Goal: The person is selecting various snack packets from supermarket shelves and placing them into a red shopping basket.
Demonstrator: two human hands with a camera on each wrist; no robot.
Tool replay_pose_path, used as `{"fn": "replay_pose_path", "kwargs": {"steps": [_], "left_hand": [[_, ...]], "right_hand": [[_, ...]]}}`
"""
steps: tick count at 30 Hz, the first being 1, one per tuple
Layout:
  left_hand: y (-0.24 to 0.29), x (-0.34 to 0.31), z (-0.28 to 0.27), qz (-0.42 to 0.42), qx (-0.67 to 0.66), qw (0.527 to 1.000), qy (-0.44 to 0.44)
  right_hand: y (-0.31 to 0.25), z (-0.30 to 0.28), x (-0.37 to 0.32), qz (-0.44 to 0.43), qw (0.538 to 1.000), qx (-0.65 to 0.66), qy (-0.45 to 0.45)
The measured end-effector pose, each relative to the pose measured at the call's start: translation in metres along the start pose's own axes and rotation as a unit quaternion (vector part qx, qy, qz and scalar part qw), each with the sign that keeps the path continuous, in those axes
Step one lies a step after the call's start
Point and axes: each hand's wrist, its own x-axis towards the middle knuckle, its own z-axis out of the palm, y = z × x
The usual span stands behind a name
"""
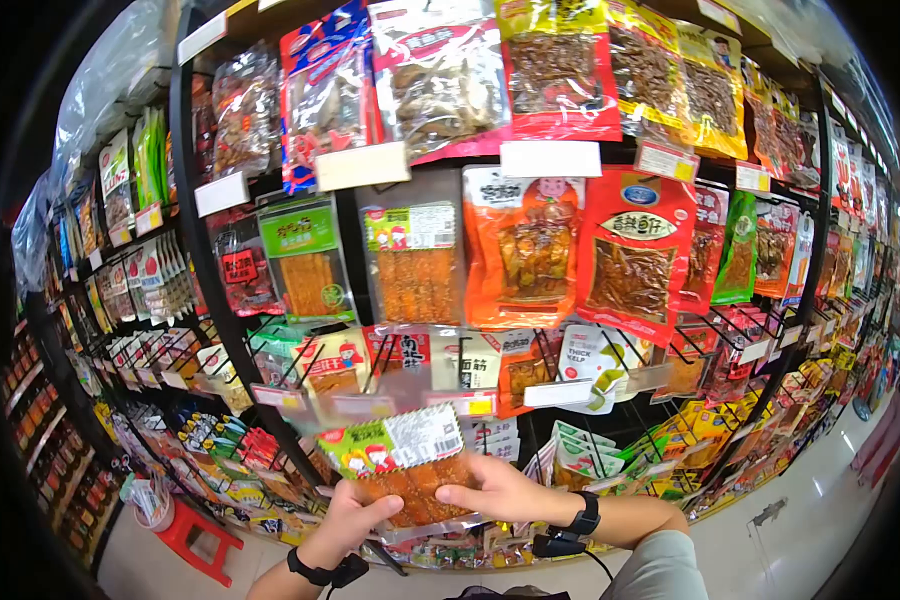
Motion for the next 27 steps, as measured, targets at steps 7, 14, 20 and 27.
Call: {"fn": "replay_pose_path", "kwargs": {"steps": [7,14,20,27], "left_hand": [[-0.041,0.013,0.032,-0.109,0.006,0.994,0.019],[-0.107,-0.030,0.039,-0.049,0.025,0.996,0.063],[-0.146,-0.117,-0.003,-0.102,-0.006,0.974,0.202],[-0.191,-0.249,-0.095,-0.166,-0.135,0.926,0.311]], "right_hand": [[-0.001,-0.056,-0.033,0.051,0.969,-0.236,-0.056],[0.083,-0.041,-0.053,-0.002,0.969,-0.222,-0.108],[0.166,0.039,-0.018,0.136,0.973,-0.064,-0.174],[0.247,0.194,0.062,0.194,0.942,0.039,-0.272]]}}
